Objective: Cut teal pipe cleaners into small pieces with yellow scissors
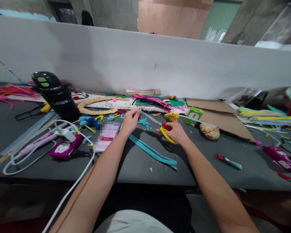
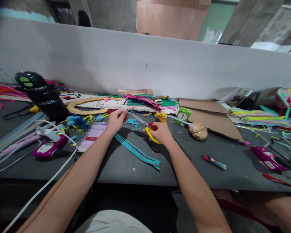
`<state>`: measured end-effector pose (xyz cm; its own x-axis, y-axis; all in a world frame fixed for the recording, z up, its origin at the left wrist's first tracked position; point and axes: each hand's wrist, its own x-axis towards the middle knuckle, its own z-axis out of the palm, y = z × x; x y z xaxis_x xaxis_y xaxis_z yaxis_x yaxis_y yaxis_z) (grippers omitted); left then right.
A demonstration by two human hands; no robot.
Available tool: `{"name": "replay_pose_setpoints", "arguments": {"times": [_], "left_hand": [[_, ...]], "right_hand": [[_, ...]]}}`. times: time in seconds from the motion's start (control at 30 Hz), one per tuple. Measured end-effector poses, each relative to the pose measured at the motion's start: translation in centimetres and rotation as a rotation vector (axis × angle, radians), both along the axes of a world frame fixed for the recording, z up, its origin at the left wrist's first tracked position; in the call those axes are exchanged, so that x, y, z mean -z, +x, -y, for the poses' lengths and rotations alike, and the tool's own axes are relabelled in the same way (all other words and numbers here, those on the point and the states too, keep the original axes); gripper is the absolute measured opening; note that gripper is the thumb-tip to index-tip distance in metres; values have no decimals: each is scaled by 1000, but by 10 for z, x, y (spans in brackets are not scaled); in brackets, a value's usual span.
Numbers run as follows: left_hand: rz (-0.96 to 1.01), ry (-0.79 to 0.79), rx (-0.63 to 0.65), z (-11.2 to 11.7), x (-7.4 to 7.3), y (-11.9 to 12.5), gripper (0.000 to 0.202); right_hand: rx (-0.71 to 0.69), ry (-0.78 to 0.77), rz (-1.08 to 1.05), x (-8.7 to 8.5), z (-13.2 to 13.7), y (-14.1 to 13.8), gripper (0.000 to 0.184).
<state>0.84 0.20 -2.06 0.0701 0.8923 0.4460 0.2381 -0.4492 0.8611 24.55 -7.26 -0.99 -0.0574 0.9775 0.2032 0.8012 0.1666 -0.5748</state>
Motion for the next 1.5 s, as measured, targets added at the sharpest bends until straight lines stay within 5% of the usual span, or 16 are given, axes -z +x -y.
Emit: {"name": "replay_pose_setpoints", "arguments": {"times": [1.5], "left_hand": [[-119, 20, -42, 5, -4, 1, 38]], "right_hand": [[-23, -16, 1, 9, -6, 5, 51]]}}
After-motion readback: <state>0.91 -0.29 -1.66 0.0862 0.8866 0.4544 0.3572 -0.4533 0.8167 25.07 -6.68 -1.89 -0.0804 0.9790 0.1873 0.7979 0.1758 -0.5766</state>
